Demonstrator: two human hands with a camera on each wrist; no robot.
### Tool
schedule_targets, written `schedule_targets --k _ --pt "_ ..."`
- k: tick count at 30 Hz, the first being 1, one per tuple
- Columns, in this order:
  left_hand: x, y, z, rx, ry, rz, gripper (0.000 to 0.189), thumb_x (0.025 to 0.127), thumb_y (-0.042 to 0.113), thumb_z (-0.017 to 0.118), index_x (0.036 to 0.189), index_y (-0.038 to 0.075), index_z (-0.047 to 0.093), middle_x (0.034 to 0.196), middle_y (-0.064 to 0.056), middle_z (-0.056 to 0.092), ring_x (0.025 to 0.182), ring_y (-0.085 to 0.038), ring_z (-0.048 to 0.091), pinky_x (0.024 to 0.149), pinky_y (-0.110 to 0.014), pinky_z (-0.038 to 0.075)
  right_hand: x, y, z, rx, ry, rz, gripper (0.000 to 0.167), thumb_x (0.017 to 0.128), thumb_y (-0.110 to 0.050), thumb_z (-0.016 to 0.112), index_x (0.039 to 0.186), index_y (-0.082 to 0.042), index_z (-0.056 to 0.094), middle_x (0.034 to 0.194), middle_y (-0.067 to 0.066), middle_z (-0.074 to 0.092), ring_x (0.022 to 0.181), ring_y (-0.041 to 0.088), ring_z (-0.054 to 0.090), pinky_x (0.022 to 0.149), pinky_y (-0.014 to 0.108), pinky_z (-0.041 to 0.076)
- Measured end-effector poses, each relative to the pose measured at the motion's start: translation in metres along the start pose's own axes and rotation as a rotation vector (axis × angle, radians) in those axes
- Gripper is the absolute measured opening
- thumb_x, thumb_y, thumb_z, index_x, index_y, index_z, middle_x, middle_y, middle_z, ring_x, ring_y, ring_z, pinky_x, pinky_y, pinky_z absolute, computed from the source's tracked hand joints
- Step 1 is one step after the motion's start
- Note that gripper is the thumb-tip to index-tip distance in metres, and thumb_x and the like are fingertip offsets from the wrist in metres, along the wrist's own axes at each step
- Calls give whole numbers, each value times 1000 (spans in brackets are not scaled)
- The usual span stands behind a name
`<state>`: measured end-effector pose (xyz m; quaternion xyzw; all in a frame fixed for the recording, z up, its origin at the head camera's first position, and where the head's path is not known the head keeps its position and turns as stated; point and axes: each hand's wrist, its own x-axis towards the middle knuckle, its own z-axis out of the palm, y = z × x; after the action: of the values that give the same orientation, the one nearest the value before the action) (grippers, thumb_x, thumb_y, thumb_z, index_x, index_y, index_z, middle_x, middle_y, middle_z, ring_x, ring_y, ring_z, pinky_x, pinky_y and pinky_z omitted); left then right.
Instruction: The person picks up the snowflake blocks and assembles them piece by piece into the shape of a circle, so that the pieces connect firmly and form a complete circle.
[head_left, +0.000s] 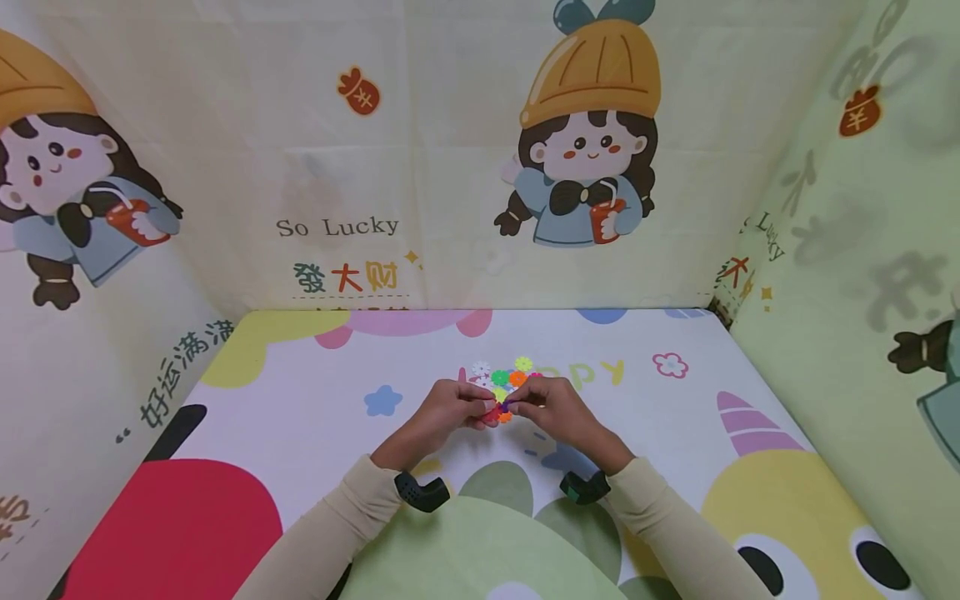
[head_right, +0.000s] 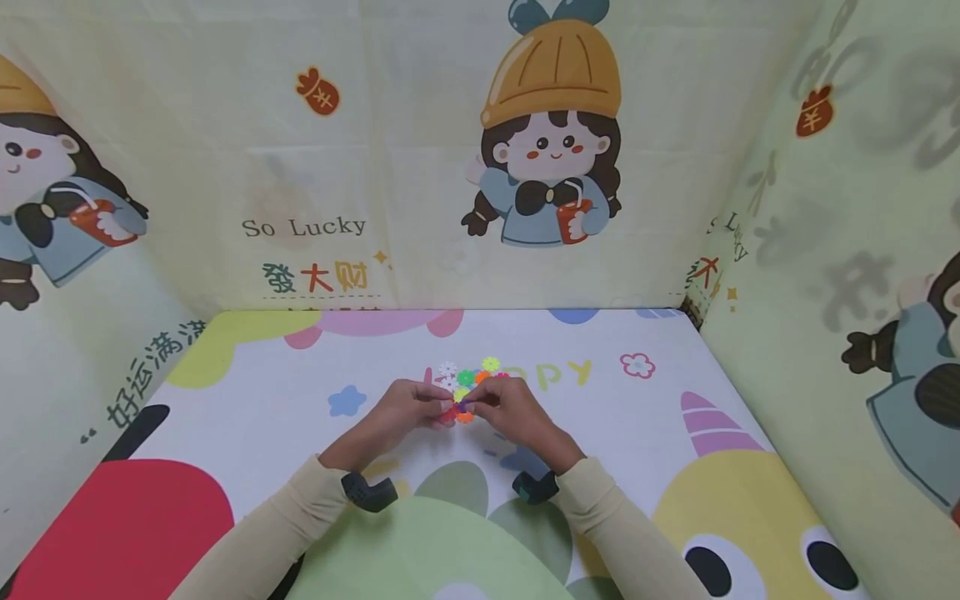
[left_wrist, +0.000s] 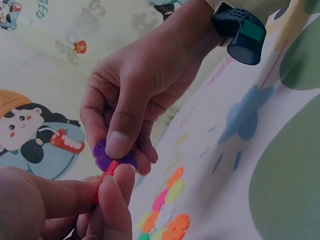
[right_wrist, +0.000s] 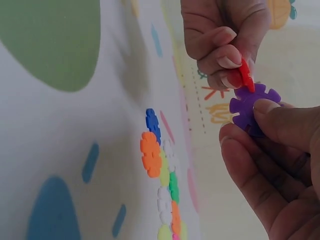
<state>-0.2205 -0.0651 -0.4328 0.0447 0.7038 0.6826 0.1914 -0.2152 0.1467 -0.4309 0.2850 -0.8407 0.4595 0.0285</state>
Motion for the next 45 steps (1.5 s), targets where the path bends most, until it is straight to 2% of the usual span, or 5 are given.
schedule_targets --k 13,26,32,36,45 --pt "-4 4 4 -40 61 33 19 91 -2 64 105 -14 65 86 -14 68 63 -15 68 66 -30 57 1 4 10 -26 67 -158 9 82 4 74 88 -3 73 81 0 65 76 10 65 71 26 56" --pt "-3 -2 -1 -42 5 30 25 92 -3 61 115 -12 63 98 -17 67 70 -18 68 71 -31 57 3 9 5 -78 82 -94 16 82 -4 77 98 -3 74 90 -1 69 80 11 66 73 29 56" --pt "-2 -4 -3 -74 35 -10 25 91 -3 65 115 -9 63 104 -16 64 75 -19 68 74 -32 56 3 13 -1 -143 106 -73 15 82 -1 76 97 -4 74 88 0 70 75 11 63 69 28 55" --pt "-2 -6 -4 -100 64 -35 30 90 -6 64 120 -8 61 111 -17 63 79 -21 69 76 -33 56 2 18 -6 -179 115 -27 14 83 -1 75 97 -2 74 90 2 70 72 12 61 67 27 54" --pt "0 -10 -7 -154 61 -69 35 88 -2 69 119 -10 56 109 -21 60 86 -25 69 80 -34 55 5 34 -13 -240 57 237 15 87 -6 72 102 -3 74 96 3 70 77 16 60 67 28 52"
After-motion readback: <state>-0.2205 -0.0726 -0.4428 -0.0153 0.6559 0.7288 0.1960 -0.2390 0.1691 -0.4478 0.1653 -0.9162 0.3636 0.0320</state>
